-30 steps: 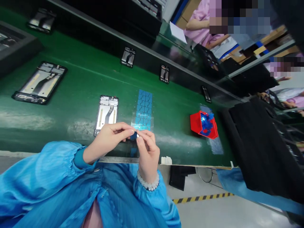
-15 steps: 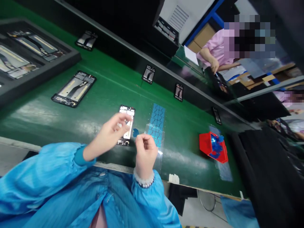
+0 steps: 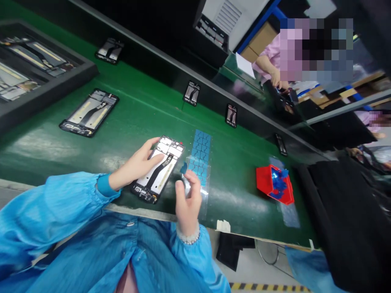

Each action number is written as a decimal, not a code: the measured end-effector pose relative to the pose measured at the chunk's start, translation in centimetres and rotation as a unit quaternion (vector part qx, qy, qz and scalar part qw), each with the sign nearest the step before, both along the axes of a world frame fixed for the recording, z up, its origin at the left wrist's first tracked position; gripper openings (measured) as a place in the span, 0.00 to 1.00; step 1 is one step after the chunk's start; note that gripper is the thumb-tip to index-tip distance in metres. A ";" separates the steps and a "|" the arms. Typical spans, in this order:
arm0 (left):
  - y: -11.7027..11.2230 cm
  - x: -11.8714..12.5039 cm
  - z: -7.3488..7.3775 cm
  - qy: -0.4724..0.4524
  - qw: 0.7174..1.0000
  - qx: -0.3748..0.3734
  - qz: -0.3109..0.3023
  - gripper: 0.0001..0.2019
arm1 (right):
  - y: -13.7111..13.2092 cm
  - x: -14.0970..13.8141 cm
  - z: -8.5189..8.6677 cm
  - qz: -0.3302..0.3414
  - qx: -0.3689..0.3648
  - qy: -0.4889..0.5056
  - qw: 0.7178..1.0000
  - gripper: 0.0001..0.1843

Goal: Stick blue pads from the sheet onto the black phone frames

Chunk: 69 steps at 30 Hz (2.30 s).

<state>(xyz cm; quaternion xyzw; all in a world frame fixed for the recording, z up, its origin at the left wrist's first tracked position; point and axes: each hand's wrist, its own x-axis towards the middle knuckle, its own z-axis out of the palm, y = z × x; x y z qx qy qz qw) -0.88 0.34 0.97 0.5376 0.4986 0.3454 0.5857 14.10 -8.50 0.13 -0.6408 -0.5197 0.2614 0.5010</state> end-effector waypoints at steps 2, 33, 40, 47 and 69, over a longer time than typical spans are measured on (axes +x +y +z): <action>-0.5 0.5 0.0 -0.029 0.999 0.035 -0.015 0.30 | 0.5 1.1 1.0 -0.038 0.015 -0.020 0.999 0.07; -2.8 2.0 0.5 -0.063 0.993 -0.008 -0.103 0.23 | 3.1 1.6 2.7 0.014 -0.037 -0.023 0.999 0.09; -2.9 2.0 0.3 -0.071 0.992 0.002 -0.106 0.22 | 3.1 1.6 2.7 0.013 -0.038 -0.019 0.999 0.09; -3.1 1.9 0.6 -0.066 0.992 -0.014 -0.107 0.23 | 3.2 1.6 2.7 0.012 -0.035 -0.031 0.999 0.10; -3.3 2.4 1.7 0.069 0.991 0.088 -0.068 0.11 | 2.5 1.6 3.0 0.052 -0.019 -0.033 0.998 0.07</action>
